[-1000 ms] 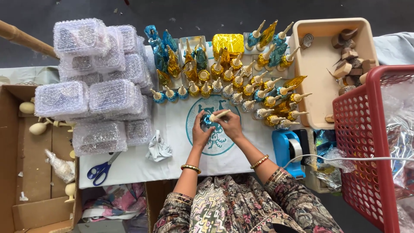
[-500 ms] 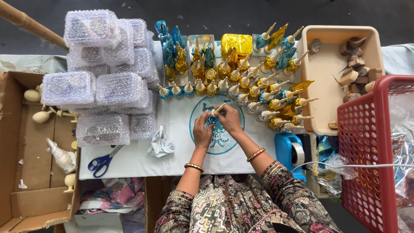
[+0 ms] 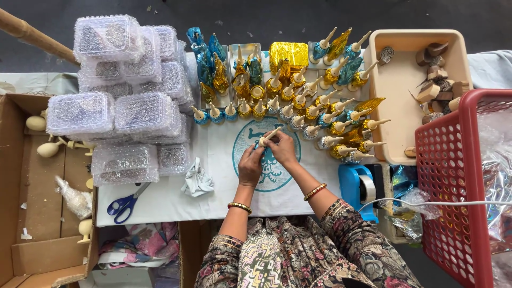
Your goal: The person wraps small wooden figurines with shiny foil and secures them with tape. They handle each figurine individually, wrapping the foil around the body and then using a tape dispenser to seal the wrapping before placing the finished item aside.
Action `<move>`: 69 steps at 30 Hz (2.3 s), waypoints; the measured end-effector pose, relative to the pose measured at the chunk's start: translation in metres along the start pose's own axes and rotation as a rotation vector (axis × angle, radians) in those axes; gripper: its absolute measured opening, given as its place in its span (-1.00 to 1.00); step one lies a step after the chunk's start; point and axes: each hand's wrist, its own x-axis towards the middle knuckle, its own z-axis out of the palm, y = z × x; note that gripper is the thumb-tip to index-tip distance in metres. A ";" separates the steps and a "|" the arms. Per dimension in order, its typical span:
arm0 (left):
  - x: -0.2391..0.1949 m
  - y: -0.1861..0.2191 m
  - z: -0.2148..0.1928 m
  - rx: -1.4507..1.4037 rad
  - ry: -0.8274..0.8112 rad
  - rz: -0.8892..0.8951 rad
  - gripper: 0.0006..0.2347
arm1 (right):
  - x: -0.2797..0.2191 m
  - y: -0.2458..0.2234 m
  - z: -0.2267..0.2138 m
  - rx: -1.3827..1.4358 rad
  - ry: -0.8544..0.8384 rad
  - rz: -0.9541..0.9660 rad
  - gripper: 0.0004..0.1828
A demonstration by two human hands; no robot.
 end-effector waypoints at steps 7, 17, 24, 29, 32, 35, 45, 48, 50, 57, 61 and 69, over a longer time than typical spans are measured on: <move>-0.008 -0.005 0.005 0.066 -0.056 0.123 -0.74 | -0.012 -0.026 0.001 -0.279 -0.027 -0.194 -0.85; 0.012 0.020 -0.009 -0.244 0.008 -0.323 -0.56 | -0.017 -0.012 -0.002 -0.204 -0.077 -0.268 -0.87; 0.020 0.020 -0.012 -0.195 0.005 -0.337 -0.73 | -0.025 0.027 0.003 0.207 0.063 -0.090 -0.82; 0.028 0.020 -0.009 -0.090 -0.055 -0.297 -0.79 | -0.028 0.029 0.009 0.296 0.098 -0.089 -0.84; 0.023 0.009 0.000 -0.041 -0.076 -0.273 -0.87 | -0.031 0.028 0.010 0.303 0.118 -0.090 -0.84; 0.021 0.007 0.003 -0.019 -0.095 -0.265 -0.93 | -0.033 0.027 0.011 0.303 0.131 -0.103 -0.85; 0.023 0.010 -0.010 -0.079 -0.104 -0.201 -0.90 | -0.033 0.030 0.016 0.376 0.159 -0.040 -0.82; 0.018 0.010 -0.008 -0.095 -0.074 -0.220 -0.86 | -0.034 0.031 0.015 0.422 0.151 -0.035 -0.81; 0.024 0.017 -0.012 -0.135 -0.059 -0.258 -0.77 | -0.034 0.029 0.015 0.412 0.158 -0.028 -0.82; 0.026 0.011 -0.002 -0.064 -0.118 -0.358 -0.63 | -0.033 0.030 0.016 0.412 0.151 -0.037 -0.82; 0.029 0.008 -0.002 -0.052 -0.116 -0.353 -0.64 | -0.033 0.026 0.014 0.397 0.153 -0.019 -0.81; -0.002 -0.047 0.024 -0.344 -0.212 -0.446 -0.48 | -0.036 0.020 0.015 0.399 0.134 -0.010 -0.82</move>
